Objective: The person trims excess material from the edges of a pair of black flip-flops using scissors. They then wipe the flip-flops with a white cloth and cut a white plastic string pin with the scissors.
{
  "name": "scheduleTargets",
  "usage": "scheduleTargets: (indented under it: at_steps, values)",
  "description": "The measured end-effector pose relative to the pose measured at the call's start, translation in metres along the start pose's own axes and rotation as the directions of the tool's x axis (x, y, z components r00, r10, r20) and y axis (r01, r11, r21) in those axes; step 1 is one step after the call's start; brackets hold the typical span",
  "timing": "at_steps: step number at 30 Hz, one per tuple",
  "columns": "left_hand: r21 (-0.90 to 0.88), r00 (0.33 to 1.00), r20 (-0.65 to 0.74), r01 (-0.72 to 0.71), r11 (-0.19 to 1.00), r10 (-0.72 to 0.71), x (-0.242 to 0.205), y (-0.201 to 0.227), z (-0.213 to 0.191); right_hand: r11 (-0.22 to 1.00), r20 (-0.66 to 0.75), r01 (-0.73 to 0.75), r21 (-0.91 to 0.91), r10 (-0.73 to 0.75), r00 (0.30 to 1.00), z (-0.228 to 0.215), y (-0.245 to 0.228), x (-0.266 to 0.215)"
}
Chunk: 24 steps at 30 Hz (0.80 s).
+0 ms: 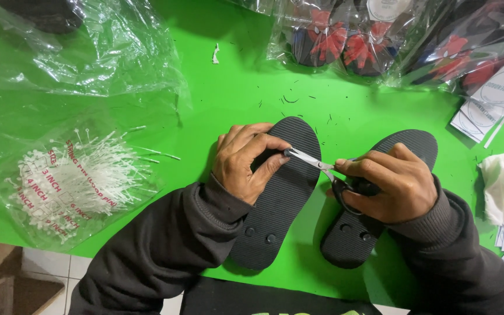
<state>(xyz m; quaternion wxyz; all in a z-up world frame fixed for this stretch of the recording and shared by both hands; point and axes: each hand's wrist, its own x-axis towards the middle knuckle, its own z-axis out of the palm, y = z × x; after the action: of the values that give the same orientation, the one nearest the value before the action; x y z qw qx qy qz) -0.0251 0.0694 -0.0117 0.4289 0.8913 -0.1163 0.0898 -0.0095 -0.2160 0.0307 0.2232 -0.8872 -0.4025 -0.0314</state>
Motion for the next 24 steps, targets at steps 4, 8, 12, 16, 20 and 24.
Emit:
scheduleTargets:
  at_steps: [4,8,12,16,20,24]
  values:
    - [0.005,1.000,0.008,0.001,1.000,-0.001,0.000,0.000,-0.001,1.000,0.002,-0.003,-0.019,0.003,1.000,0.000,-0.001,0.001]
    - [0.003,1.000,0.008,0.006,1.000,-0.006,0.000,0.000,0.000,0.999,-0.001,0.035,-0.029,-0.035,0.999,-0.002,-0.002,0.003]
    - [0.010,1.000,0.005,0.005,1.000,-0.005,0.000,0.001,0.000,1.000,-0.009,-0.001,-0.024,0.000,1.000,-0.003,-0.003,0.003]
    - [0.044,1.000,0.003,-0.012,0.999,0.011,0.005,0.008,-0.008,0.997,0.010,-0.083,0.000,0.083,0.996,-0.002,0.002,-0.006]
    - [0.116,0.999,-0.034,-0.025,0.993,0.030,0.008,0.016,-0.013,0.973,0.014,-0.222,0.061,0.221,0.975,-0.015,-0.005,-0.003]
    - [0.222,0.989,-0.098,-0.087,0.971,0.112,0.010,0.021,-0.020,0.951,0.070,-0.299,0.081,0.294,0.953,-0.026,-0.003,-0.006]
